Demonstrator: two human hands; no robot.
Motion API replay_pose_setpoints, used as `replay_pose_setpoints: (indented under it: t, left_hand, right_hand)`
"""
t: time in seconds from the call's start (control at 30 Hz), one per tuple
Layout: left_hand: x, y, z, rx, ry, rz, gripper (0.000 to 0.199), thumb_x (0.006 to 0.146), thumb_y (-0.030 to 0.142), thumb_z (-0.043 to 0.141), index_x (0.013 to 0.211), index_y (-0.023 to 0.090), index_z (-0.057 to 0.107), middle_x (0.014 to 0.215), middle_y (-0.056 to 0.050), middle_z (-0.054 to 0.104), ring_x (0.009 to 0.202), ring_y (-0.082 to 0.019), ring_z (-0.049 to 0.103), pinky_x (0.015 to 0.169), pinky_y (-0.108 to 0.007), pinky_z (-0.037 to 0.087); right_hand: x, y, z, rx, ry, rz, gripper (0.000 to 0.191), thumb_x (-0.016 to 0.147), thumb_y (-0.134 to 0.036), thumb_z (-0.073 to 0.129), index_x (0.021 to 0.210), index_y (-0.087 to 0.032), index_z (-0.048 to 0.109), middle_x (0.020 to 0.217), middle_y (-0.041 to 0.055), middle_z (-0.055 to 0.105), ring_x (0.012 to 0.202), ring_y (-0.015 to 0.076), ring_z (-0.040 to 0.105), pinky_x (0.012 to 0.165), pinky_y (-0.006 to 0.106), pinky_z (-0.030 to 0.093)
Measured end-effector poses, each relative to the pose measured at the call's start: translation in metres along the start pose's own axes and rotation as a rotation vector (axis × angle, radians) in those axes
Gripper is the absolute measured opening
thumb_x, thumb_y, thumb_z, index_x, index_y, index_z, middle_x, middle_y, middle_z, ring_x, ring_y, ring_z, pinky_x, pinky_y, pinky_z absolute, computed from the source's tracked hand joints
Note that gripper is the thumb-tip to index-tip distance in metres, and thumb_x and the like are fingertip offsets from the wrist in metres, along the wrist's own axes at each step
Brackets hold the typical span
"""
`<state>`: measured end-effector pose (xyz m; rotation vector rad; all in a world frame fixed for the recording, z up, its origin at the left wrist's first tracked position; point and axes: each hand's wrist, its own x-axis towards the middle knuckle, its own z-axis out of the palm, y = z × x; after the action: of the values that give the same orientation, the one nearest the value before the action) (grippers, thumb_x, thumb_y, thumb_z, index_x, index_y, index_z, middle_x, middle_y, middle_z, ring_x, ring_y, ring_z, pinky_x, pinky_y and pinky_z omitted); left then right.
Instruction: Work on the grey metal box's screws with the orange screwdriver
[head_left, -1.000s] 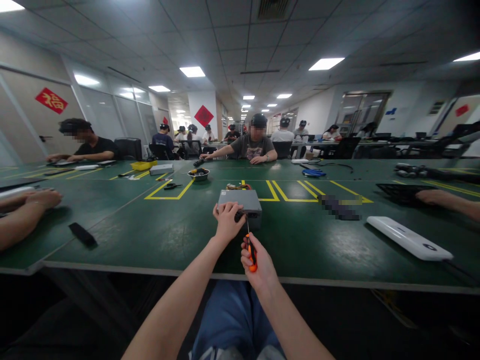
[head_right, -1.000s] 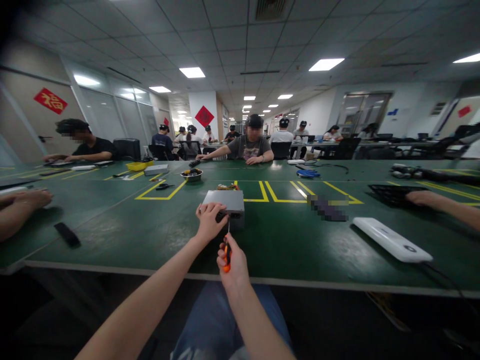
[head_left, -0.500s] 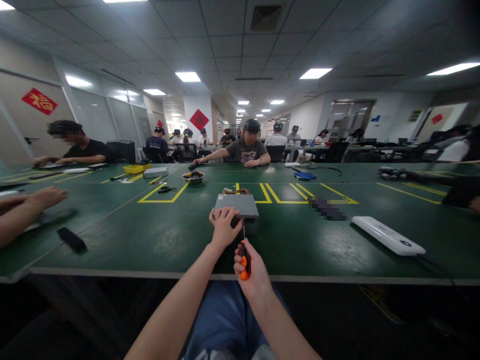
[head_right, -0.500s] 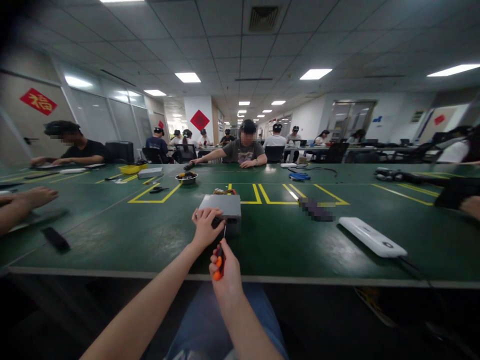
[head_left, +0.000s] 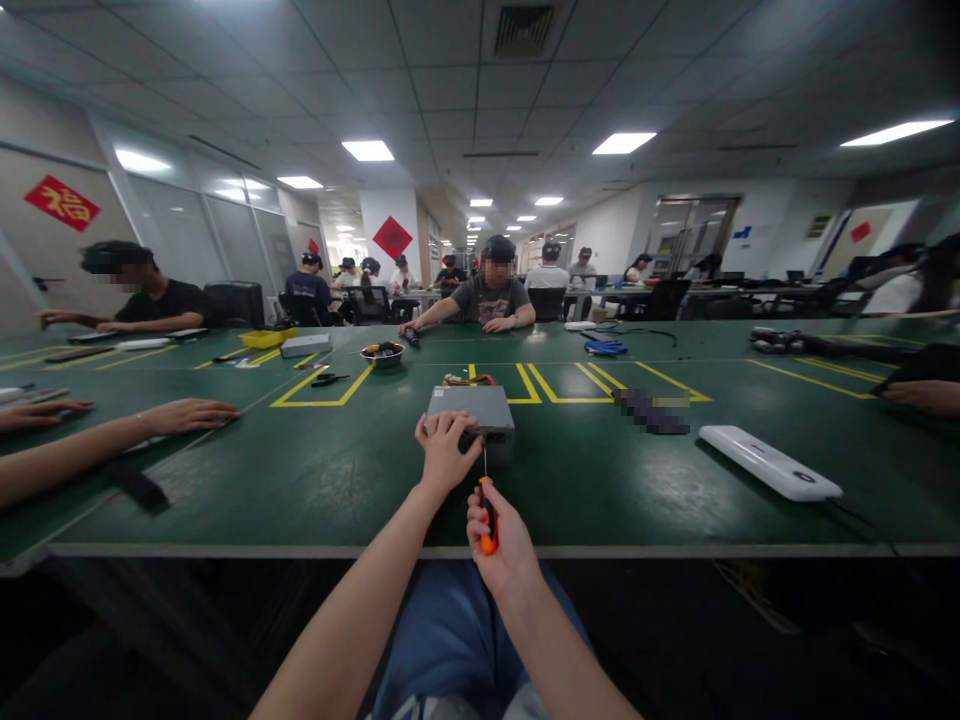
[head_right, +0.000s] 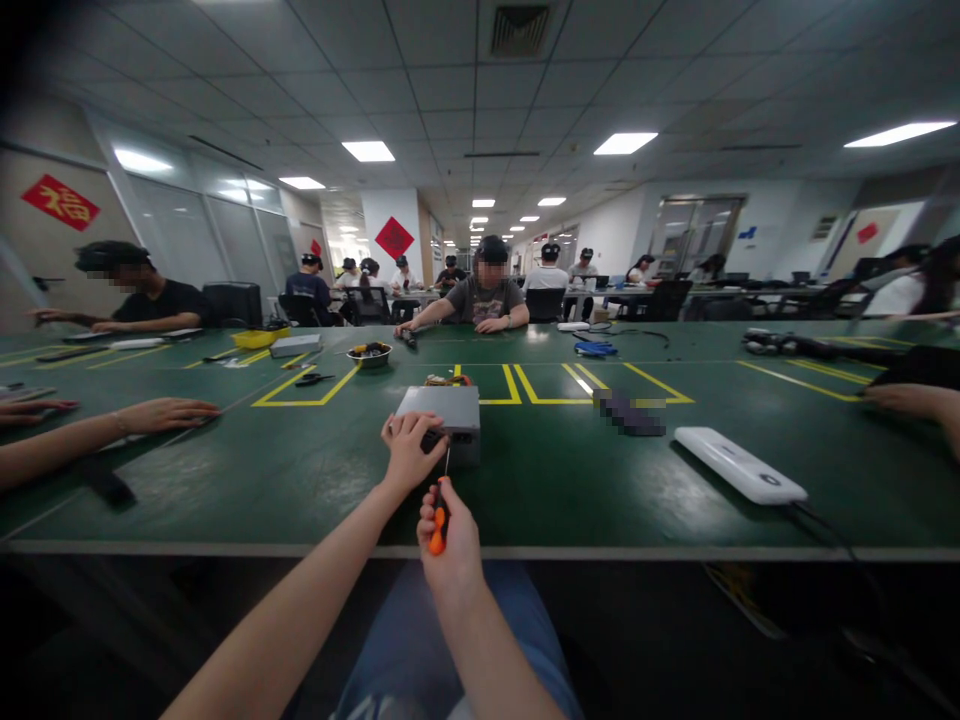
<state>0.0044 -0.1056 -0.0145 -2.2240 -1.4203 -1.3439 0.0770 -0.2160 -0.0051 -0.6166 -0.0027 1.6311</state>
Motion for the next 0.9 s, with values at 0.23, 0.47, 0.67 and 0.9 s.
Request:
replay_pose_setpoints:
  t: [0.23,0.47,0.67,0.9]
  left_hand:
    - [-0.001,0.0,0.001,0.007,0.007,0.001,0.023,0.074,0.033,0.061,0.097,0.029,0.06,0.108,-0.001,0.06,0.108,-0.023,0.047,0.105,-0.047,0.017]
    - [-0.001,-0.002,0.003,-0.002,0.013,0.005,0.024,0.074,0.033,0.063,0.097,0.029,0.06,0.109,0.0,0.06,0.108,-0.023,0.047,0.105,-0.047,0.017]
    - [-0.001,-0.003,0.003,0.004,0.021,0.007,0.023,0.074,0.033,0.063,0.097,0.03,0.06,0.108,0.0,0.06,0.108,-0.023,0.047,0.105,-0.046,0.017]
    - [0.0,-0.002,0.003,0.011,0.002,0.004,0.022,0.075,0.034,0.061,0.096,0.029,0.06,0.11,-0.001,0.059,0.108,-0.023,0.047,0.105,-0.047,0.016]
  right_hand:
    - [0.0,0.0,0.0,-0.023,-0.033,0.031,0.029,0.093,-0.027,0.04,0.079,-0.009,0.057,0.054,-0.0008,0.051,0.035,0.0017,0.04,0.028,0.008,0.027]
    - [0.001,0.003,0.0,-0.016,-0.003,-0.005,0.027,0.093,-0.022,0.041,0.073,-0.011,0.054,0.054,-0.0024,0.051,0.037,0.0008,0.042,0.031,0.007,0.031]
    - [0.0,-0.001,-0.001,-0.047,-0.012,0.006,0.028,0.093,-0.024,0.04,0.078,-0.008,0.058,0.054,-0.0009,0.052,0.038,0.0024,0.045,0.03,0.009,0.032]
    - [-0.008,-0.013,-0.014,-0.053,0.001,-0.046,0.024,0.091,-0.02,0.044,0.073,-0.009,0.056,0.055,-0.0015,0.051,0.036,0.0008,0.04,0.028,0.009,0.027]
